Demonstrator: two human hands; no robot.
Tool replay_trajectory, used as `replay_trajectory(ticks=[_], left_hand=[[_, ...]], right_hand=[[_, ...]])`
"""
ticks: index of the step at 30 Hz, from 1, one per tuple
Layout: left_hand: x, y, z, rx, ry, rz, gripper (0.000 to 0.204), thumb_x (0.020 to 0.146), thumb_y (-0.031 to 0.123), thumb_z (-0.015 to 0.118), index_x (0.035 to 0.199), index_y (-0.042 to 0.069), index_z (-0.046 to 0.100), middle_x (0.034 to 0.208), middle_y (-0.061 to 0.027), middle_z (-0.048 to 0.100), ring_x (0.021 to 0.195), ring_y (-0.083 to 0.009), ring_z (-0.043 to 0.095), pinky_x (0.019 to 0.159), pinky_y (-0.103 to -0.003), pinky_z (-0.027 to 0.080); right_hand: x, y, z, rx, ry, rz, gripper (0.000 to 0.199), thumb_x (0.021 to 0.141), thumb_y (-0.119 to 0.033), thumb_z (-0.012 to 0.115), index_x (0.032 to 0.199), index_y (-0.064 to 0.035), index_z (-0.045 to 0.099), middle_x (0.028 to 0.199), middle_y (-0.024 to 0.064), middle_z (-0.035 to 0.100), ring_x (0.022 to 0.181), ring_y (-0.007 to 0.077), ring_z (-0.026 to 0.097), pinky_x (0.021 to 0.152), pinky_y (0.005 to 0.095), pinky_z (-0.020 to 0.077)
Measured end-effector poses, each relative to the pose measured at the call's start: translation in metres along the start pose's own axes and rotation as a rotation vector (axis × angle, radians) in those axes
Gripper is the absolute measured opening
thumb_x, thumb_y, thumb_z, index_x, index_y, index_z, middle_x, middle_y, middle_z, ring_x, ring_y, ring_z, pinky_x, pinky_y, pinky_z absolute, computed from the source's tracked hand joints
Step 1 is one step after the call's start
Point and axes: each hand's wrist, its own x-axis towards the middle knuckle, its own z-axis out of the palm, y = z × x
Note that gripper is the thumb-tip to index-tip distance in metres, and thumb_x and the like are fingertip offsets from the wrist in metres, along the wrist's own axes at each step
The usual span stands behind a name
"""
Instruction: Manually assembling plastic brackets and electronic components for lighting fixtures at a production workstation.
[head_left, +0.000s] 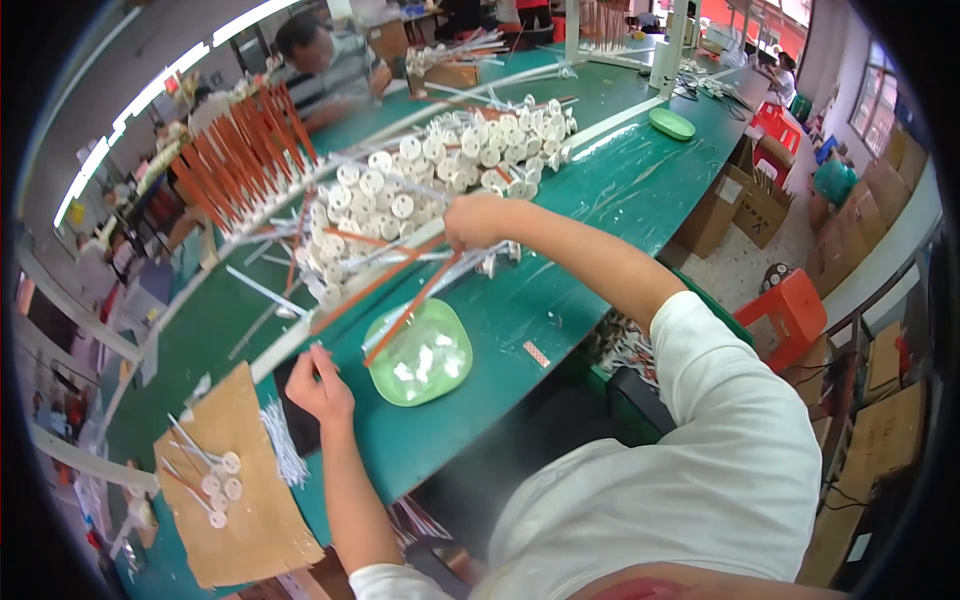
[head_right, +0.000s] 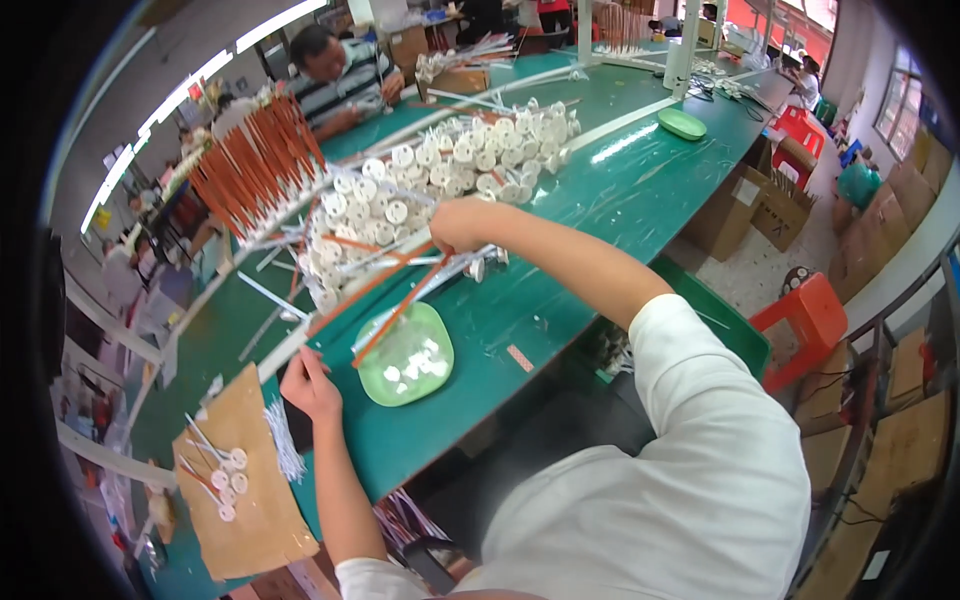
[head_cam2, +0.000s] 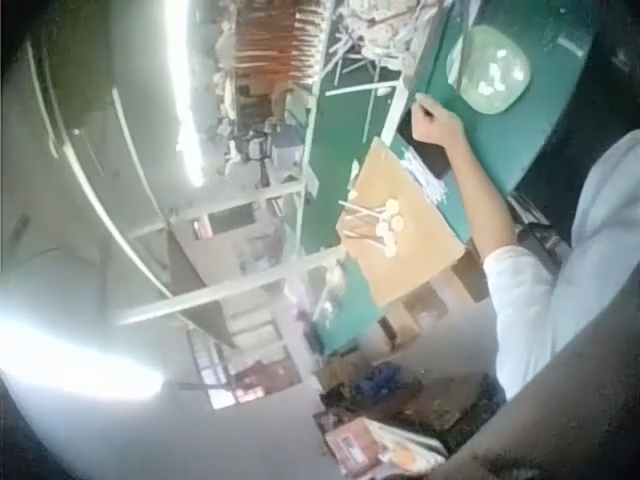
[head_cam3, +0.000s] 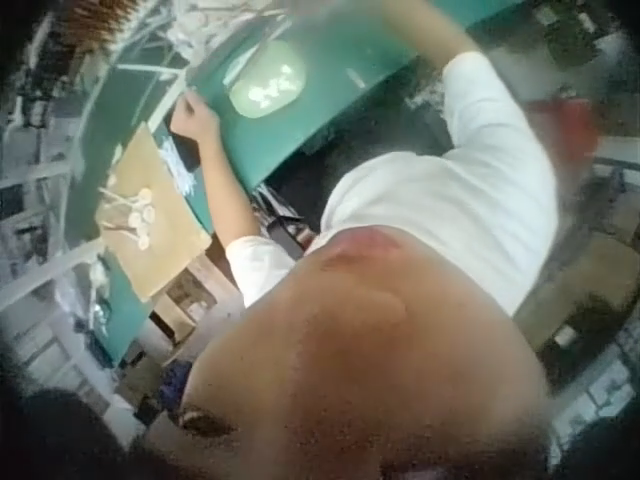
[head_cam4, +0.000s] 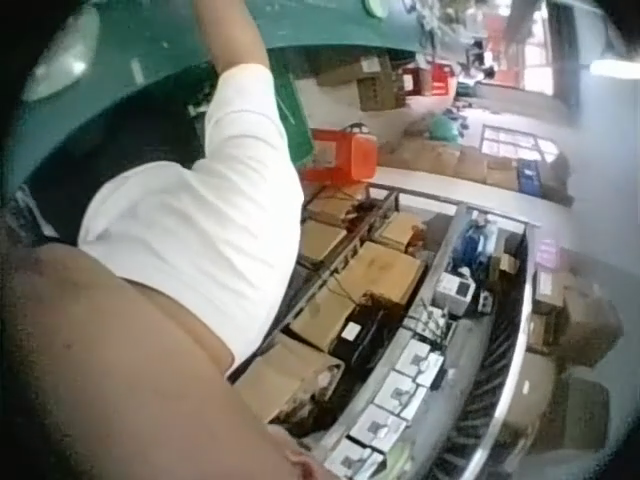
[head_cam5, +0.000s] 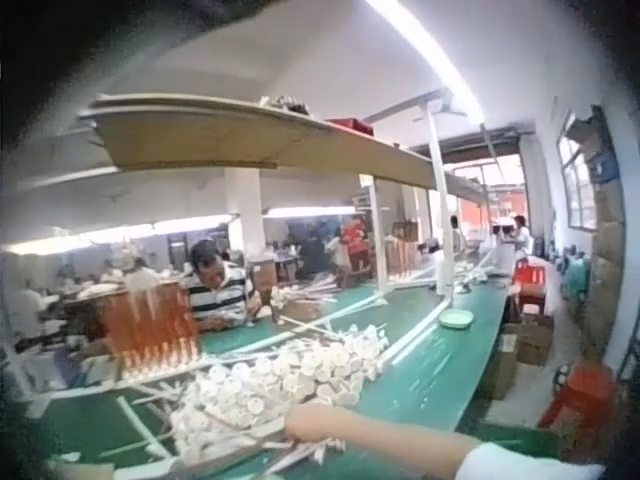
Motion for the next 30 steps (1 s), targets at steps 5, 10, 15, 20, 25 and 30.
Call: replay_trajectory(ticks=[5,10,15,20,25,30], left_hand=[[-0.002,-0.005,-0.005,0.021,0.023,0.018,0.035,0.097,0.016,0.056,0.067,-0.003,0.060,0.051,-0.0080,0.052,0.045,-0.0142,0.048,0.046,-0.029,0.035],[0.003,0.005,-0.002,0.071,0.055,0.003,0.031,0.094,0.017,0.063,0.071,-0.003,0.062,0.054,-0.0059,0.056,0.048,-0.0104,0.049,0.048,-0.027,0.037],[0.006,0.047,0.016,-0.097,-0.083,0.097,0.034,0.072,0.010,0.083,0.102,-0.004,0.071,0.074,-0.0110,0.070,0.065,-0.0142,0.068,0.064,-0.026,0.054],[0.013,0.094,0.043,-0.067,-0.245,0.120,0.040,0.071,0.011,0.083,0.105,-0.006,0.070,0.077,-0.0124,0.070,0.064,-0.0125,0.064,0.065,-0.027,0.051],[0.004,0.052,0.041,-0.085,-0.256,0.018,0.011,0.085,0.002,0.068,0.088,-0.009,0.067,0.079,-0.0056,0.067,0.073,-0.0080,0.057,0.066,-0.025,0.046],[0.007,0.032,0.024,-0.795,-0.314,-0.415,0.035,0.103,0.018,0.046,0.125,-0.009,0.052,0.125,-0.0178,0.058,0.111,-0.0232,0.059,0.093,-0.032,0.048]], right_hand=[[-0.005,0.018,-0.015,0.146,0.149,0.021,0.010,0.077,-0.013,0.064,0.085,-0.0119,0.070,0.084,0.0120,0.069,0.084,0.0334,0.066,0.071,0.0456,0.0515],[-0.014,0.032,-0.026,0.154,0.544,0.075,0.011,0.083,-0.019,0.065,0.090,-0.0108,0.069,0.078,0.0108,0.069,0.075,0.0312,0.067,0.067,0.0436,0.0520],[-0.024,-0.066,-0.039,0.815,0.933,-0.015,0.009,0.074,-0.012,0.073,0.082,-0.0069,0.071,0.071,0.0095,0.071,0.064,0.0219,0.071,0.062,0.0292,0.0561],[-0.014,-0.135,-0.039,1.012,1.015,-0.011,0.010,0.072,-0.011,0.072,0.081,-0.0053,0.070,0.070,0.0091,0.071,0.066,0.0207,0.072,0.063,0.0301,0.0569],[0.006,-0.153,-0.024,0.951,1.021,-0.133,0.022,0.072,-0.021,0.072,0.090,-0.0084,0.068,0.070,0.0070,0.070,0.064,0.0292,0.069,0.061,0.0400,0.0545],[0.022,-0.149,0.017,0.872,1.225,-0.456,0.016,0.077,-0.023,0.072,0.089,-0.0116,0.069,0.085,0.0028,0.070,0.077,0.0262,0.066,0.067,0.0389,0.0527]])
